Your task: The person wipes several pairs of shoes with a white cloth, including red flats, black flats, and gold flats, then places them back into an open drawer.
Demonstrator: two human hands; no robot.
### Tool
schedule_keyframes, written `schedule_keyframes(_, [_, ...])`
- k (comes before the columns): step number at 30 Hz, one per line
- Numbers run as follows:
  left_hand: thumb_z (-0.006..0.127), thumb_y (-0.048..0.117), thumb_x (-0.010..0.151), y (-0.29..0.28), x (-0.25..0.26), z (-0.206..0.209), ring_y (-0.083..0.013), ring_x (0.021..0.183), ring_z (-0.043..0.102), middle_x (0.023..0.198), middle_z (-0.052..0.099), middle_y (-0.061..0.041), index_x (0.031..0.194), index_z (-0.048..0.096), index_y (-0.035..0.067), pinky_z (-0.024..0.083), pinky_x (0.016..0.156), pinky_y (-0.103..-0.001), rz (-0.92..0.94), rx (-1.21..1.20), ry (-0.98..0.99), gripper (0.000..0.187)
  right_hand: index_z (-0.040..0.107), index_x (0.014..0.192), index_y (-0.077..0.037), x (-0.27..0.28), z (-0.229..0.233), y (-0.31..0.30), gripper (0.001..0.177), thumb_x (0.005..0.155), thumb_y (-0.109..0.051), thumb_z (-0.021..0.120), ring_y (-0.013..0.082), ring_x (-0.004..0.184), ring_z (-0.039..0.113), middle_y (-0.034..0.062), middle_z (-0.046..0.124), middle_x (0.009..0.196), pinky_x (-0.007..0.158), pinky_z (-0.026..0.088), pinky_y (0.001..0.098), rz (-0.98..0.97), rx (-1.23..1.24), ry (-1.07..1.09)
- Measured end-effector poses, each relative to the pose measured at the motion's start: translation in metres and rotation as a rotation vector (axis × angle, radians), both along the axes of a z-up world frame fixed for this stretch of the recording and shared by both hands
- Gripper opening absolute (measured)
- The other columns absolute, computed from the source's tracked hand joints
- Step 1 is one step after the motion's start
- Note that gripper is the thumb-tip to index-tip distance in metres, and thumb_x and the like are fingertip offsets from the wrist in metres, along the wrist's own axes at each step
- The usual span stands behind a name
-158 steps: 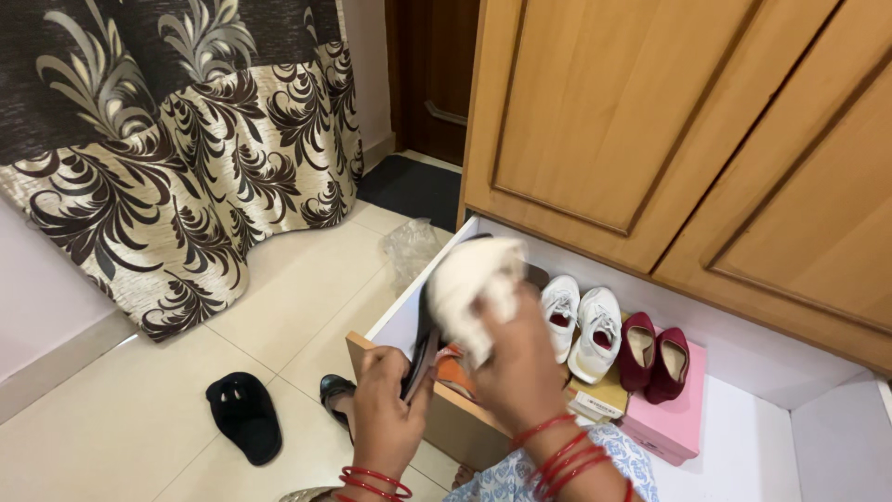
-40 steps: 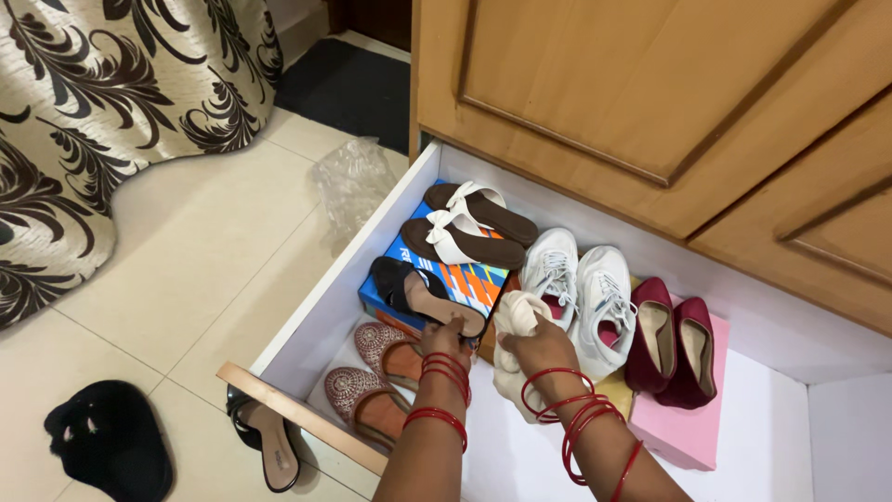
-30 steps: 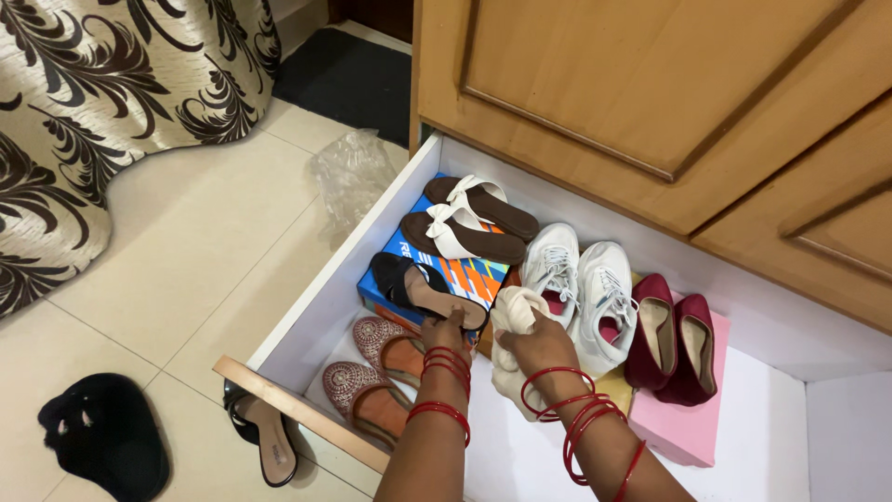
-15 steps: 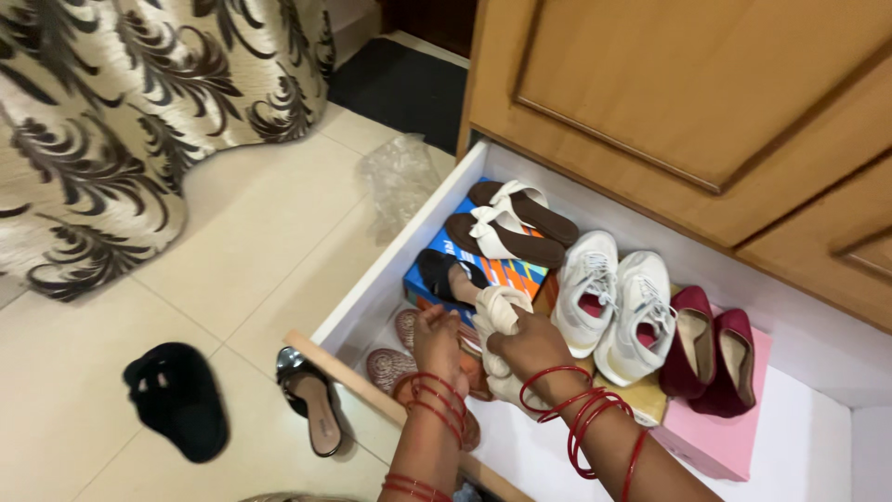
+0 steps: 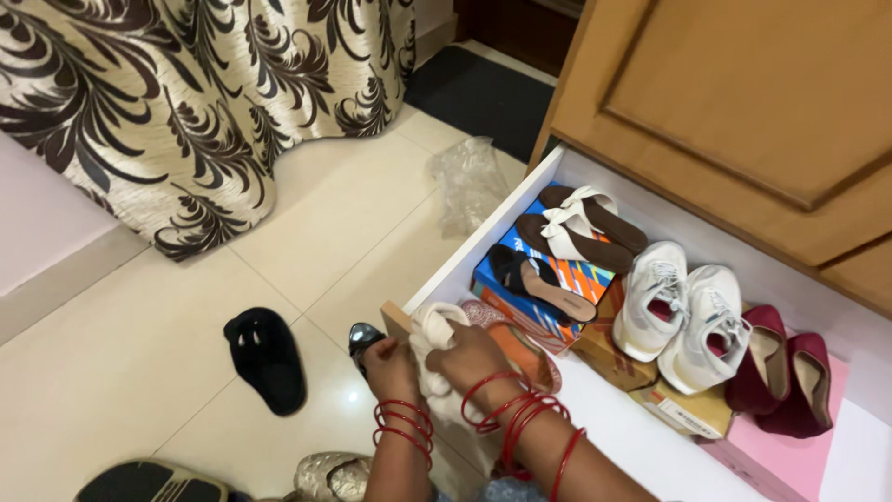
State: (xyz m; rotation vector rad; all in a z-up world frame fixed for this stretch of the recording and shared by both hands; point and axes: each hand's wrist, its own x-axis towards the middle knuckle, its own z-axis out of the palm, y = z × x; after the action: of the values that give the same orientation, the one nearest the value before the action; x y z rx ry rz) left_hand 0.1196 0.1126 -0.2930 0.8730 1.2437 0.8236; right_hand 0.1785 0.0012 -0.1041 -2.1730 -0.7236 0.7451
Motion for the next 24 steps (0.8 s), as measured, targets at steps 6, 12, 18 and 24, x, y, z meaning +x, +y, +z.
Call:
schedule_keyframes(6, [0.070, 0.015, 0.089, 0.021, -0.045, -0.096, -0.0274, 0.059, 0.059, 0.077, 0.067, -0.021, 0.092, 0.075, -0.007, 0.047, 0.057, -0.040, -0.188, -0.108, 0.439, 0.023, 0.058, 0.141, -0.016, -0.024, -0.012, 0.004, 0.071, 0.074, -0.033, 0.074, 0.0386, 0.115, 0.062, 0.0223, 0.060, 0.127, 0.099, 0.050, 0.0448, 0.089, -0.134, -0.157])
schedule_keyframes(12, [0.073, 0.015, 0.088, 0.036, -0.065, -0.161, -0.0291, 0.059, 0.059, 0.076, 0.067, -0.017, 0.096, 0.071, -0.010, 0.048, 0.055, -0.045, -0.090, -0.466, 0.388, 0.027, 0.061, 0.136, -0.019, -0.032, -0.027, 0.007, 0.064, 0.075, -0.029, 0.075, 0.0396, 0.114, 0.062, 0.0218, 0.052, 0.137, 0.094, 0.052, 0.0440, 0.248, 0.007, -0.312])
schedule_keyframes(18, [0.073, 0.018, 0.089, 0.037, -0.072, -0.199, -0.0304, 0.070, 0.064, 0.088, 0.069, -0.019, 0.104, 0.068, -0.007, 0.051, 0.062, -0.045, -0.100, -0.587, 0.193, 0.030, 0.062, 0.133, -0.024, -0.047, -0.046, 0.013, 0.060, 0.075, -0.022, 0.078, 0.0414, 0.109, 0.063, 0.0186, 0.053, 0.135, 0.090, 0.054, 0.0460, 0.369, 0.041, -0.350])
schedule_keyframes(24, [0.073, 0.021, 0.088, 0.028, -0.072, -0.207, -0.0321, 0.079, 0.067, 0.097, 0.070, -0.022, 0.112, 0.063, -0.005, 0.053, 0.069, -0.046, -0.177, -0.610, 0.200, 0.036, 0.060, 0.138, -0.030, -0.050, -0.051, 0.010, 0.067, 0.074, -0.017, 0.075, 0.0418, 0.108, 0.063, 0.0161, 0.048, 0.139, 0.089, 0.054, 0.0473, 0.460, -0.168, -0.283])
